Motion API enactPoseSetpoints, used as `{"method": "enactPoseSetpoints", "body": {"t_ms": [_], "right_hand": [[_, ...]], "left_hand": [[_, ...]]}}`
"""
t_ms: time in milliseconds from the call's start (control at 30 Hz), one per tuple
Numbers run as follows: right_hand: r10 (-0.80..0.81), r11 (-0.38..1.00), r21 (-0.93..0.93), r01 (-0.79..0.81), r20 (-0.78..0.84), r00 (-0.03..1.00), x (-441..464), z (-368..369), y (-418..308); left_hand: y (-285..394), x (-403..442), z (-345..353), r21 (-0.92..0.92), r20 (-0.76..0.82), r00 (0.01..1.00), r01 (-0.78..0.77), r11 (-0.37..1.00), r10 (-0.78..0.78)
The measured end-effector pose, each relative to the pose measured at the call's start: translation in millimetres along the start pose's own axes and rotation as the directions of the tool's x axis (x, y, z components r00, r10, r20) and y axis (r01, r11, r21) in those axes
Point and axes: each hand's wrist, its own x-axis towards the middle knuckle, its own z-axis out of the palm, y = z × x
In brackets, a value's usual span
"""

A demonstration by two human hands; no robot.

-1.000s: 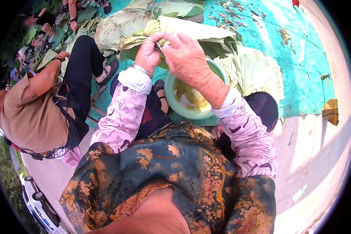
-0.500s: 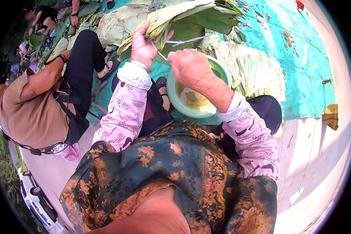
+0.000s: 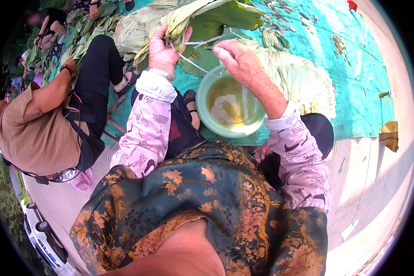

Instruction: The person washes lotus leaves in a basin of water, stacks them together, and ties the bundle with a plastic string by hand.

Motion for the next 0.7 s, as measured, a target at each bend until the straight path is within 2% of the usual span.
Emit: {"method": "enactPoseSetpoints", "body": {"t_ms": [100, 133, 233, 267, 367, 400, 533, 633, 700], "right_hand": [[0.025, 0.999, 0.027, -0.022, -0.087, 0.996, 11, 13, -6], [0.083, 0.996, 0.030, -0.082, -0.025, 0.996, 14, 18, -6], [0.111, 0.915, 0.377, -0.143, 0.105, 0.988, 18, 43, 8], [0.186, 0.933, 0.255, -0.255, 0.265, 0.946, 17, 41, 13], [0.174, 0.922, 0.273, -0.275, 0.342, 0.923, 11, 36, -7], [0.097, 0.930, 0.317, -0.185, 0.273, 0.957, 9, 38, -10], [0.128, 0.951, 0.216, -0.221, 0.374, 0.918, 6, 24, -27], [0.089, 0.958, 0.223, -0.182, 0.369, 0.925, 4, 17, -35], [0.123, 0.951, 0.223, -0.215, 0.366, 0.923, 2, 6, -39]], "left_hand": [[-3, 2, -2, -0.044, 0.037, 0.994, 0.105, 0.994, -0.103], [-7, 2, 0, -0.009, 0.006, 0.997, 0.082, 0.997, -0.082], [-14, 0, 5, 0.038, 0.014, 0.997, 0.073, 0.997, -0.073], [-15, -2, 6, 0.050, -0.016, 0.999, 0.049, 0.998, -0.048], [-8, 3, -2, 0.035, 0.018, 0.998, 0.051, 0.998, -0.052], [-8, 2, -1, 0.054, 0.001, 1.000, 0.019, 0.998, -0.019], [-2, 6, -8, 0.090, -0.039, 0.997, -0.056, 0.994, 0.060], [-1, 3, -3, 0.127, -0.054, 0.991, -0.111, 0.986, 0.118], [2, 1, -2, 0.131, -0.031, 0.991, -0.124, 0.984, 0.129]]}}
